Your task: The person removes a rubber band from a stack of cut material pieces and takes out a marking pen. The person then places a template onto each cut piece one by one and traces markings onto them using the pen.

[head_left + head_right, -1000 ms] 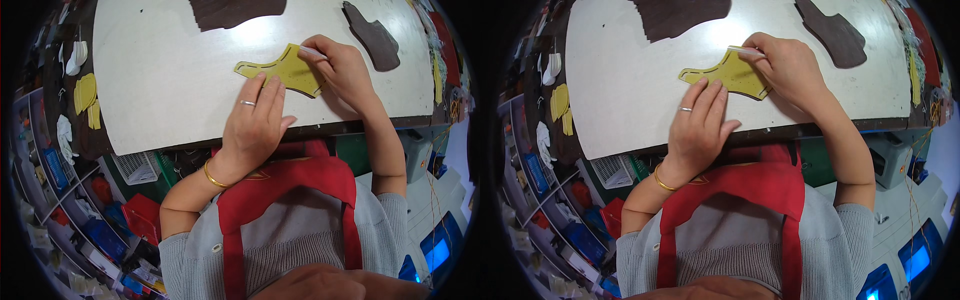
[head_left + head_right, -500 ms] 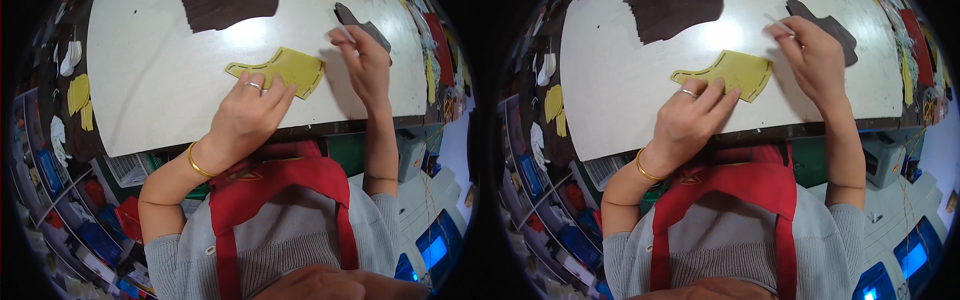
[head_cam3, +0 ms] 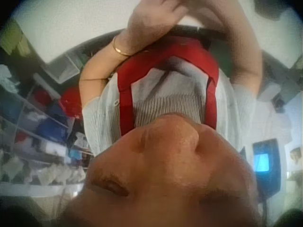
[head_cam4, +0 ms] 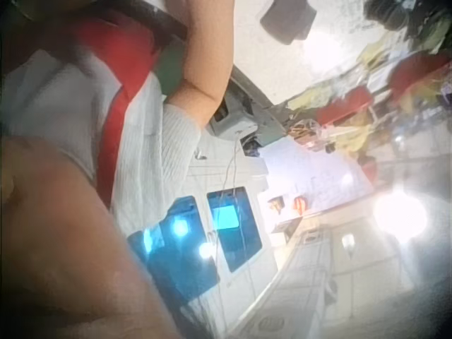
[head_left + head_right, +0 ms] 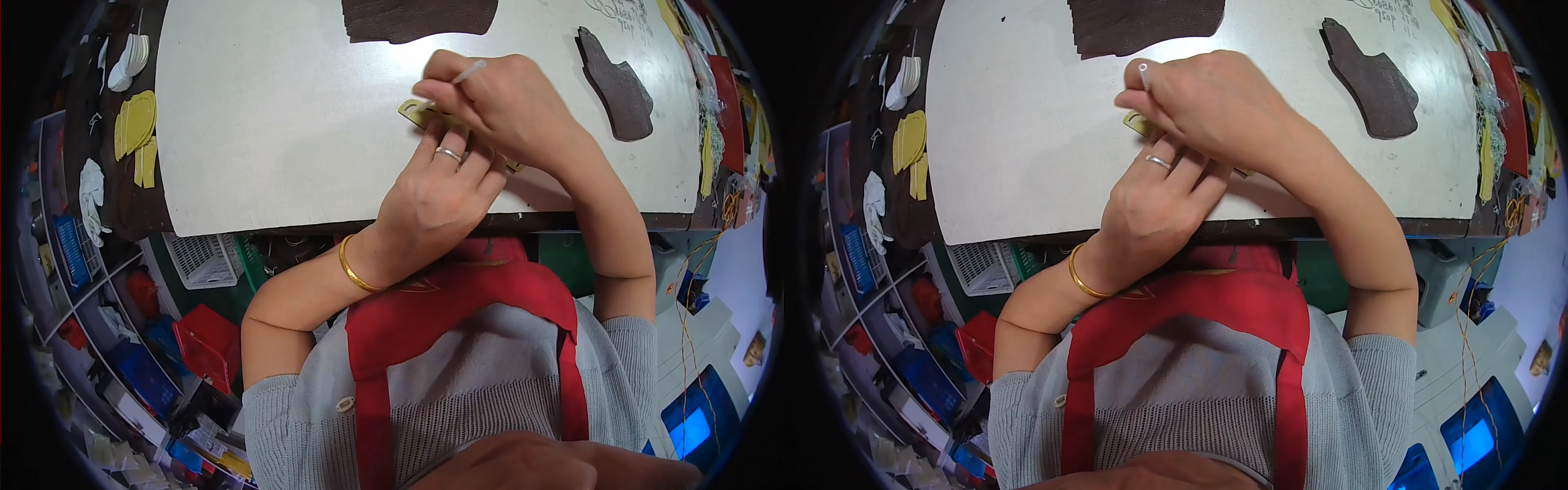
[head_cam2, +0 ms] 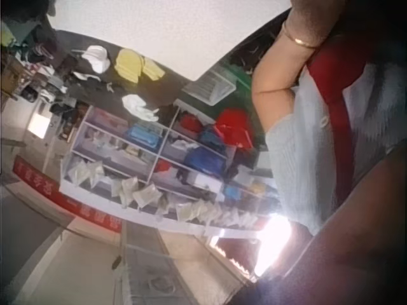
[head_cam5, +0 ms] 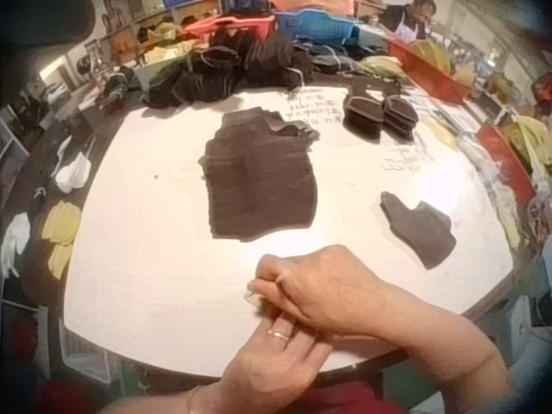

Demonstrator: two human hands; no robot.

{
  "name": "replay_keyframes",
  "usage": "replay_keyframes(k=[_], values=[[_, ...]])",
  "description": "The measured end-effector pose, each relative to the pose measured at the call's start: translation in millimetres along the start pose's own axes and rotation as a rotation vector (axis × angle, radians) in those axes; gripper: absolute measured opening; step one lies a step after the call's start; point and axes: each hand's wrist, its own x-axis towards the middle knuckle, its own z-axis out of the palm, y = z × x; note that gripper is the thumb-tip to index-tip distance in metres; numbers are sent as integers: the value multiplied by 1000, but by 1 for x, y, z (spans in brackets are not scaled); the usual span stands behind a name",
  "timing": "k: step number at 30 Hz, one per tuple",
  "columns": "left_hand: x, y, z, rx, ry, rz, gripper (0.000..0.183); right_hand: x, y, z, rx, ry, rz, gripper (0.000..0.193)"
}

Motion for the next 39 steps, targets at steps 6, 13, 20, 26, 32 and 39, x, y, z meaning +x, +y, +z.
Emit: replay_keyframes(k=[6, 13, 20, 26, 32, 39], values=[[-2, 3, 1, -10, 34, -18, 24, -2, -2, -5, 0, 106, -105, 31], [1, 3, -1, -32, -39, -52, 25, -6, 6, 4, -44, 143, -137, 27], [6, 2, -5, 69, -73, -27, 27, -44, 33, -23, -182, 245, -20, 26], [11, 2, -7, 62, -108, -28, 33, -94, 42, -18, 21, 389, 241, 24], [12, 1, -10, 60, -185, -46, 35, -105, -11, 8, -216, 423, 81, 15], [15, -1, -8, 137, -116, 3, 28, -68, 29, -20, 230, 267, 531, 32]])
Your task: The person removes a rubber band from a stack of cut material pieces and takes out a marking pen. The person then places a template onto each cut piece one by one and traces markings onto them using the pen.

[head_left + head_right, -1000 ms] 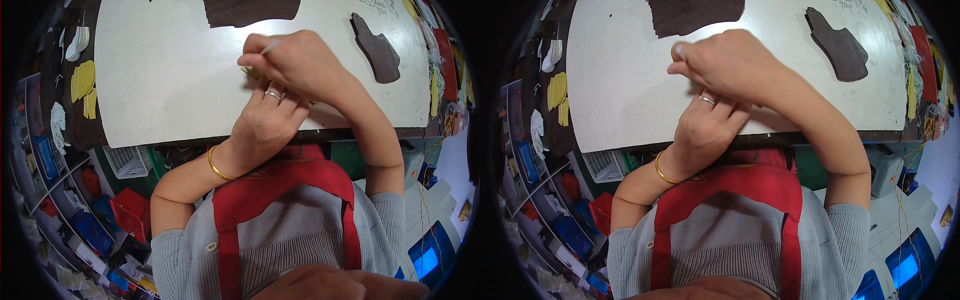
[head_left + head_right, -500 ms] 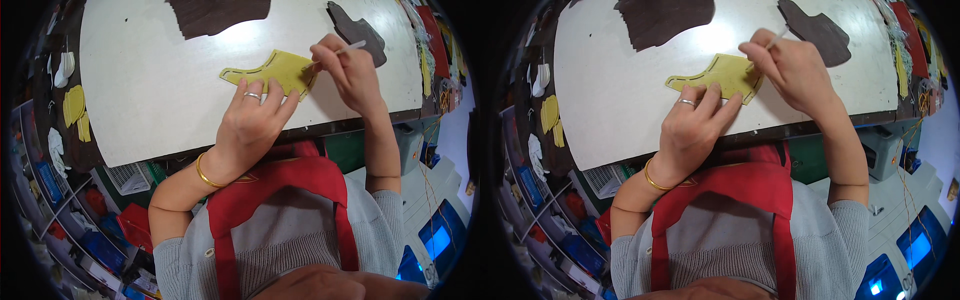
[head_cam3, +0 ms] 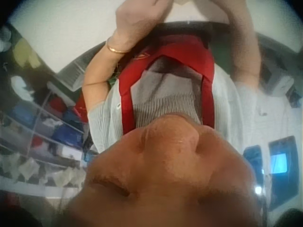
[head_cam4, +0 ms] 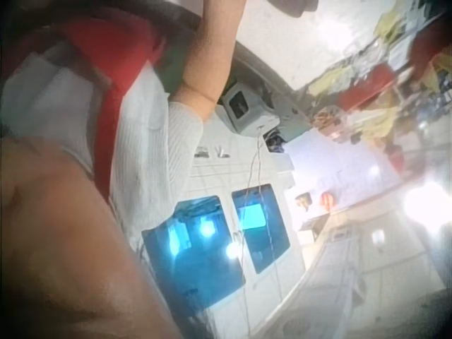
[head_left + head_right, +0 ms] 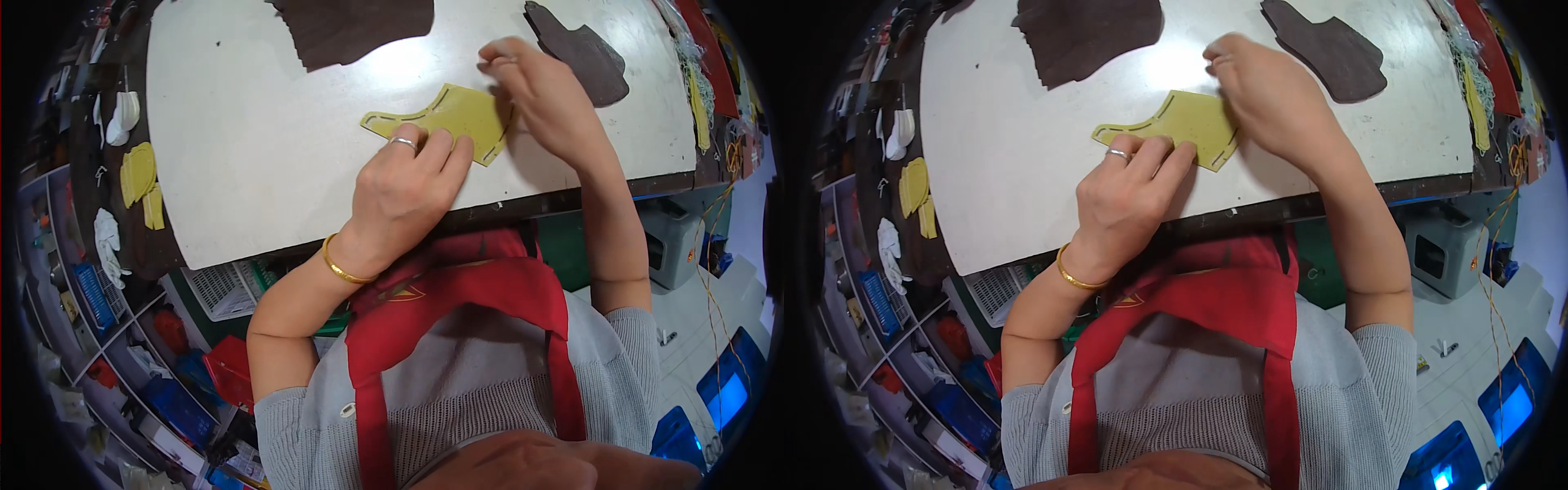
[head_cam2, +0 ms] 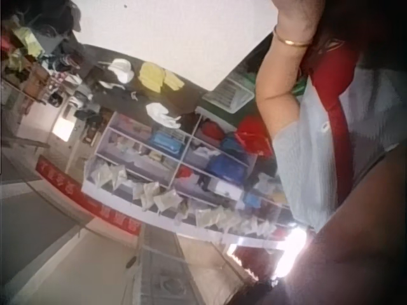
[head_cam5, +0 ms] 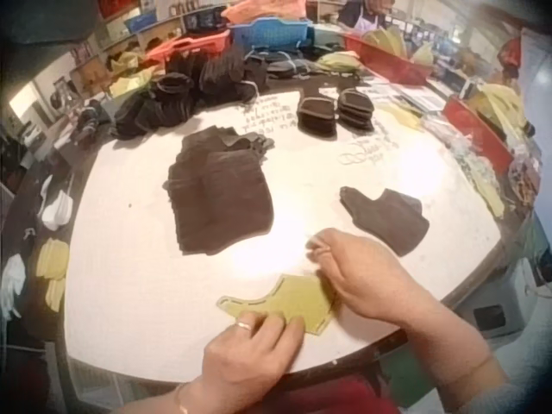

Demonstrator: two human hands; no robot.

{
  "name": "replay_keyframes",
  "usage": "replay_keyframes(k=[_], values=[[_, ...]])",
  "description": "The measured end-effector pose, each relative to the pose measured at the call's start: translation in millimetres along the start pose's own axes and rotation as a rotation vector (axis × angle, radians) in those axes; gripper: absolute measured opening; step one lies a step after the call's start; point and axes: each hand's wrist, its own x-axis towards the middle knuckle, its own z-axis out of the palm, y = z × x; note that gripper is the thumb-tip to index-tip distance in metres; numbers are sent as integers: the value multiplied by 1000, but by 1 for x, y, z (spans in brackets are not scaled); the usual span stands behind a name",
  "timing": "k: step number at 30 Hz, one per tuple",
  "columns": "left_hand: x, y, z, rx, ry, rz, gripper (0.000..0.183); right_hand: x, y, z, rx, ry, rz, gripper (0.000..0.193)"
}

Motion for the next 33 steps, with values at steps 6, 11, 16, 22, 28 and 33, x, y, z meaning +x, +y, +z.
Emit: replay_keyframes(k=[6, 11, 16, 22, 28, 33], values=[[7, -8, -3, 2, -109, 49, 26, -10, 8, -12, -193, -196, -167, 23], [42, -53, 17, -58, 165, -162, 44, -15, 98, -81, 191, 369, 229, 32], [10, -25, 2, -165, -82, -136, 52, -24, 103, -89, 223, 571, 61, 30], [-29, 6, -3, -265, 0, -74, 63, -12, 28, -7, 282, 74, -8, 28], [-35, 10, -6, -240, -73, -182, 69, 2, 10, 12, 109, -157, -76, 30], [-38, 10, -4, -245, -98, -187, 69, 5, 10, 18, -9, -133, -159, 31]])
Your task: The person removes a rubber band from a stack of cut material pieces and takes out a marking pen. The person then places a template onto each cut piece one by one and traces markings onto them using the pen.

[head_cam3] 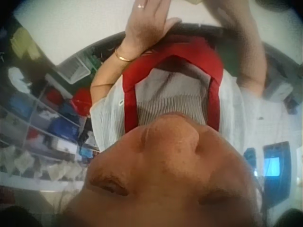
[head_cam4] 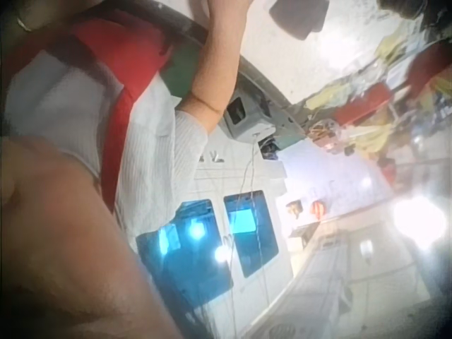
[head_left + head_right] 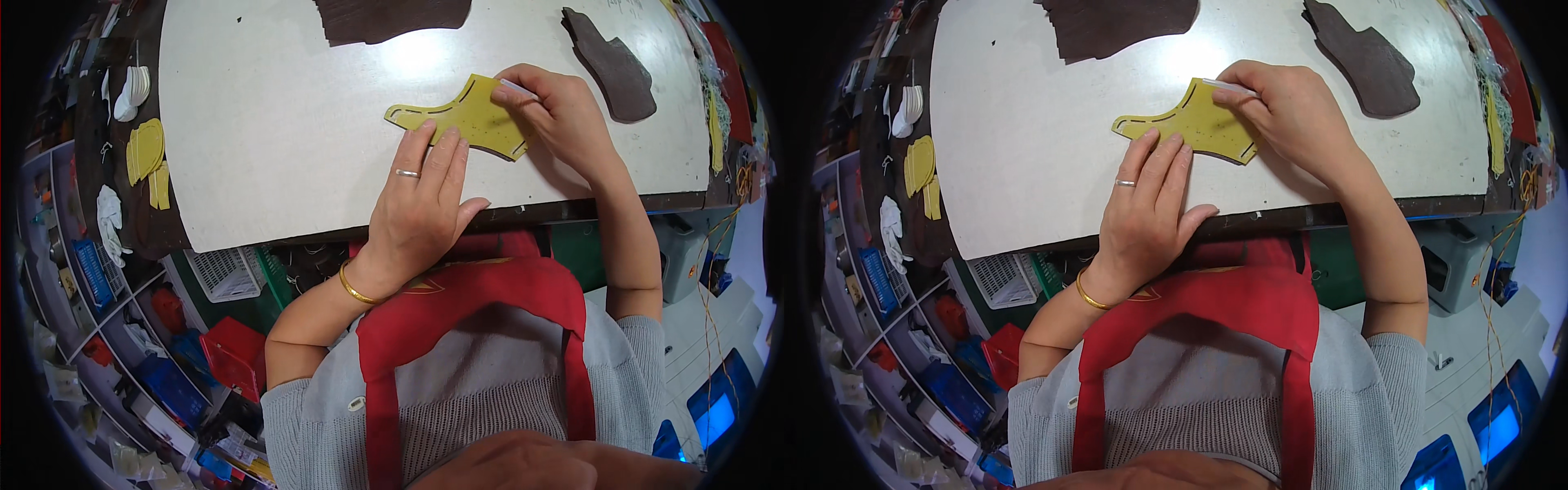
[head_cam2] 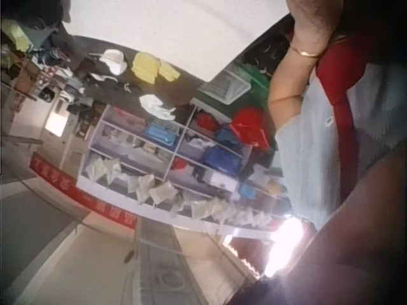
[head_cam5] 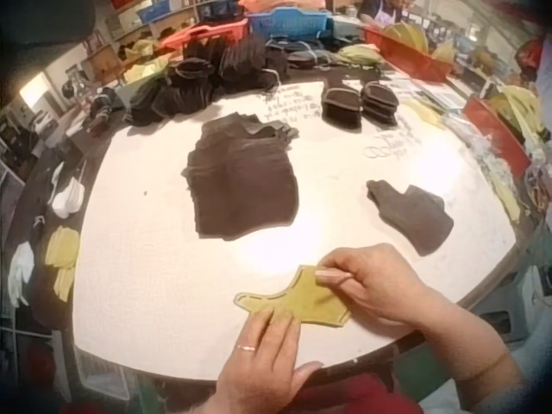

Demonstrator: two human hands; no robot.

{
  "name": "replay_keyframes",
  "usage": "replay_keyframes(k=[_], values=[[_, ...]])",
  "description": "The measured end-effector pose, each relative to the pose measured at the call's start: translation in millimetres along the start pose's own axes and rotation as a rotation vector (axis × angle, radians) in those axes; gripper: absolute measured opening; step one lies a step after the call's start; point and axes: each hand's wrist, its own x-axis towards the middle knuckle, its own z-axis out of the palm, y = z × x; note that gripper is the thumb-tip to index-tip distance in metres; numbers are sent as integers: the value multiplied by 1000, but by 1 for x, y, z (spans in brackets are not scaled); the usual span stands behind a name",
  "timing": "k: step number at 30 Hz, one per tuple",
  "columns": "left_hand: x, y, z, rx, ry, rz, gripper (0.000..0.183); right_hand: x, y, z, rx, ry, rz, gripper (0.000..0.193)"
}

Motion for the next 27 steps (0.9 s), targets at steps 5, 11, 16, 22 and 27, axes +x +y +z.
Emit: replay_keyframes(k=[5, 11, 16, 22, 27], values=[[11, -1, -5, 137, 41, 32, 49, 2, 12, -6, 28, 42, 17, 29], [31, -12, -14, 219, 35, 137, 27, -13, 19, -11, 242, 55, 159, 36], [34, -12, -12, 270, 64, 215, 31, -15, 12, -14, -295, 296, -109, 30], [27, -5, 3, 209, 137, 218, 30, 18, -17, -26, -389, 356, -521, 14], [23, 2, 6, 193, 171, 178, 29, 41, -47, 14, 181, -176, -353, 26]])
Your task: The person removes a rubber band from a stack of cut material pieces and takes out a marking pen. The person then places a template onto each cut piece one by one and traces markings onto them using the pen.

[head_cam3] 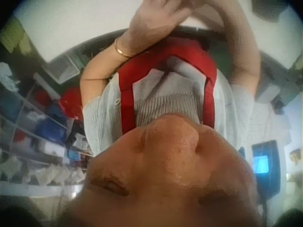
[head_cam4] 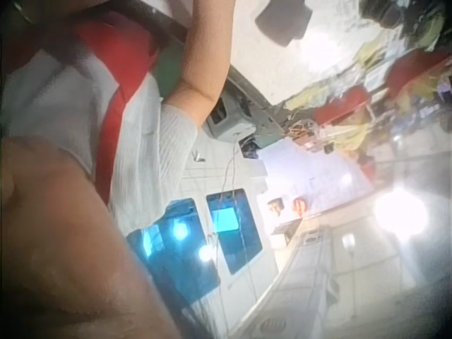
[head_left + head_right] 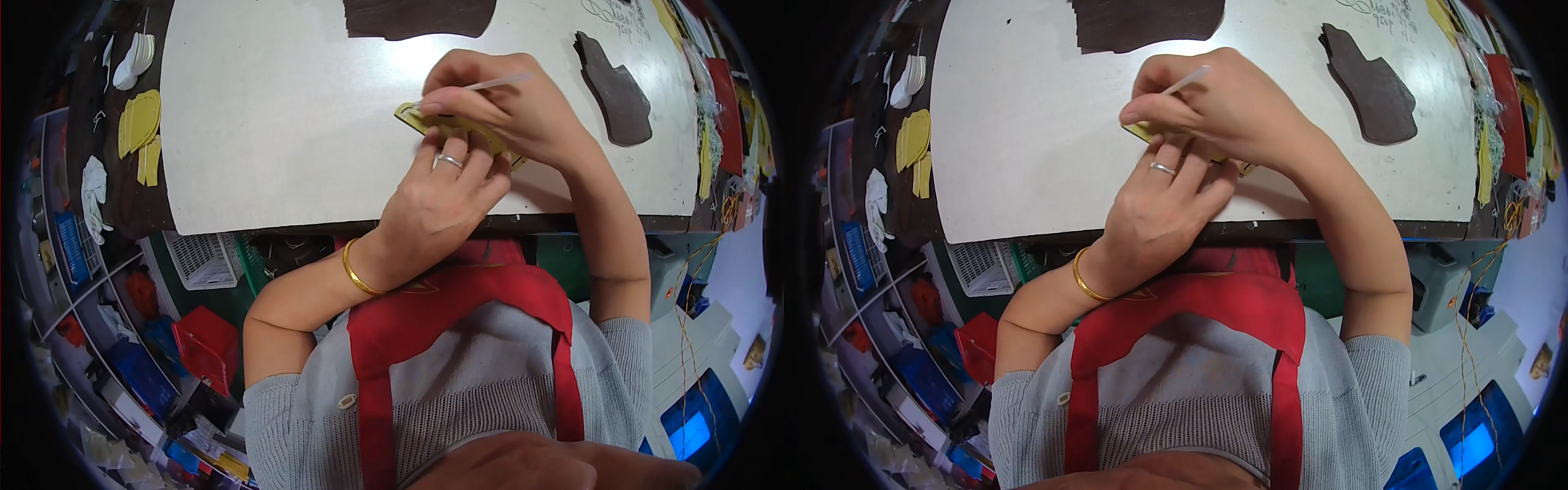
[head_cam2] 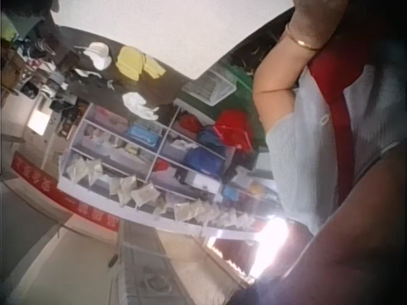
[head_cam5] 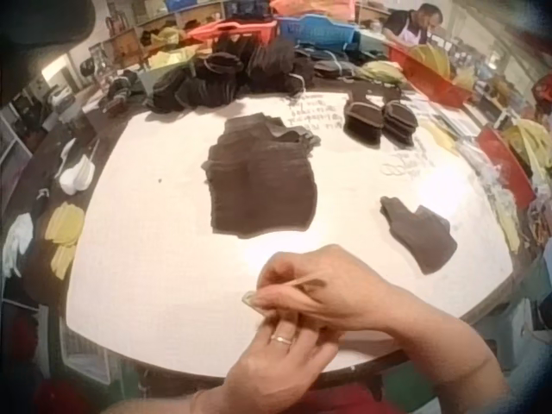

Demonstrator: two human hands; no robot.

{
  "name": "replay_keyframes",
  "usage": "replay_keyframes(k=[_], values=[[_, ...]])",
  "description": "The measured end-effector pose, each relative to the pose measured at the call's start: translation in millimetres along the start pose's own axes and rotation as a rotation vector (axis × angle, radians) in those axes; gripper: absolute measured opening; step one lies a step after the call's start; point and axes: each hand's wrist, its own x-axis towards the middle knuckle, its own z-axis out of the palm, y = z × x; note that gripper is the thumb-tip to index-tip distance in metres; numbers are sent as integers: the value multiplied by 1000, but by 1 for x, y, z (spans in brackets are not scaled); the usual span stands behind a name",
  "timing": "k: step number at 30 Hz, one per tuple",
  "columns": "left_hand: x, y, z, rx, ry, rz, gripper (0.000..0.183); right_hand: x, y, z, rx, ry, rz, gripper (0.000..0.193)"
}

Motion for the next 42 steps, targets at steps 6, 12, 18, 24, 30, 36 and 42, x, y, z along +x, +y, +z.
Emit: replay_keyframes(k=[6, 12, 18, 24, 30, 36, 42], values=[[-4, 0, 4, -24, 5, -11, 29, 15, 0, 10, -208, -84, 37, 38], [0, -3, -3, -54, -53, -5, 31, -15, 12, -36, -501, -59, 1, 36], [4, -2, 1, -72, -20, -22, 30, -73, 19, -42, -236, 233, 235, 32], [3, 0, 0, -90, -94, -41, 30, -88, 8, -13, -643, 412, 144, 24], [8, -2, -1, -56, -71, 6, 28, -84, -2, -15, -241, 356, 241, 24], [20, -9, -9, 110, -149, 8, 16, -51, 9, -25, -515, 60, 435, 31], [42, -48, 3, -7, 135, 98, 28, -114, 44, -73, 196, 560, 449, 25]])
